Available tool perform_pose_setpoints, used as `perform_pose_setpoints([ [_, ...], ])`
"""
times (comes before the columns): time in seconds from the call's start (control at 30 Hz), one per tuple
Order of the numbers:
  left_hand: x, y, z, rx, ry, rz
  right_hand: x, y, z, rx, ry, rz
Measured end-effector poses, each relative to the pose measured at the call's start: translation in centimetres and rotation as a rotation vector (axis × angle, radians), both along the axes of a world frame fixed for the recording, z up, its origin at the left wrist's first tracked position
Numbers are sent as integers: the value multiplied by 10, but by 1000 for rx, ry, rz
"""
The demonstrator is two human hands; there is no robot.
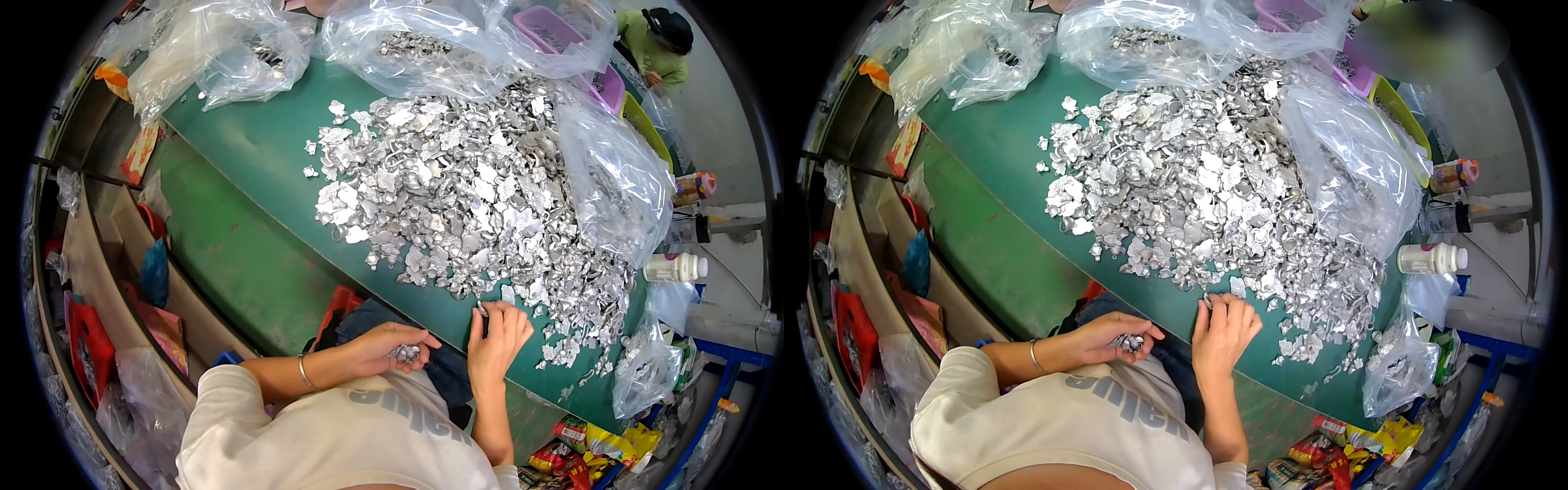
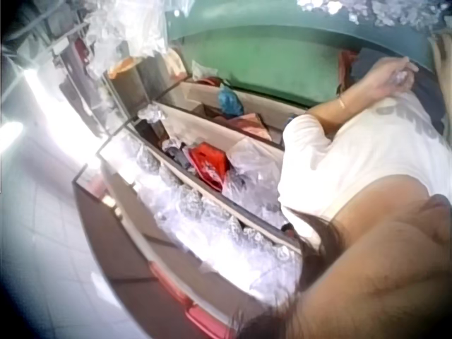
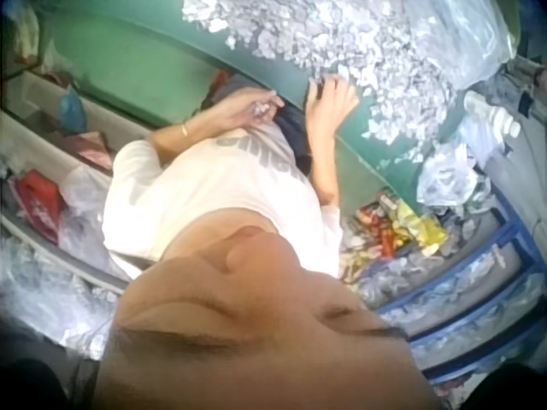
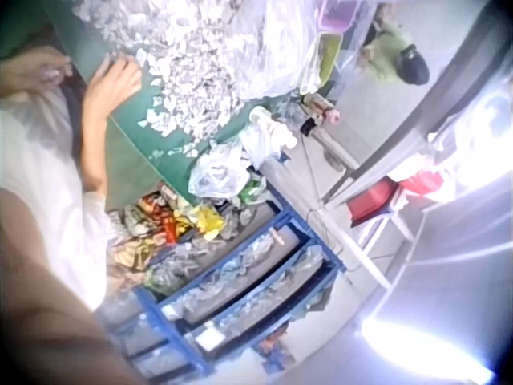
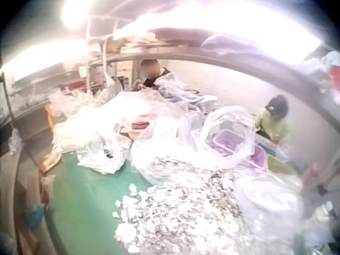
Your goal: The person picks through a pile of small metal parts on a green table by hand, gathering specific pieces into their palm and then placing them into a plastic bag.
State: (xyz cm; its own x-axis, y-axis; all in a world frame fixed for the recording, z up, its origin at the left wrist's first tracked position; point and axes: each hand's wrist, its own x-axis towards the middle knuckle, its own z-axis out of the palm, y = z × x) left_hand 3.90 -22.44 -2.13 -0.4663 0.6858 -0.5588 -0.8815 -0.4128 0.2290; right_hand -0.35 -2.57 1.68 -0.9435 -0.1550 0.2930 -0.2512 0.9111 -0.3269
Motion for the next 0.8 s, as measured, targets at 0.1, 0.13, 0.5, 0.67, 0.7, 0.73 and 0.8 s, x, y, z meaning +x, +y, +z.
perform_pose_setpoints([
  [0.1, -6, 0, 22, 0, -28, -2, 8, 7, 4, -151, -31, 30],
  [0.13, -8, 2, 27, 9, -51, 6, 12, 6, 10, -287, -102, 57],
  [0.5, 3, 4, 8, 118, -20, 29, -47, -63, 25, -296, -139, 557],
  [0.67, 3, 1, 12, 62, 11, 60, -48, -48, 1, -25, -54, 616],
  [0.7, 4, 0, 13, 56, 11, 77, -43, -37, 0, -2, -46, 601],
  [0.73, 5, -2, 12, 61, 4, 95, -37, -28, 1, -29, -44, 584],
  [0.8, 4, -5, 12, 72, -2, 122, -24, -9, -2, -7, 10, 517],
])
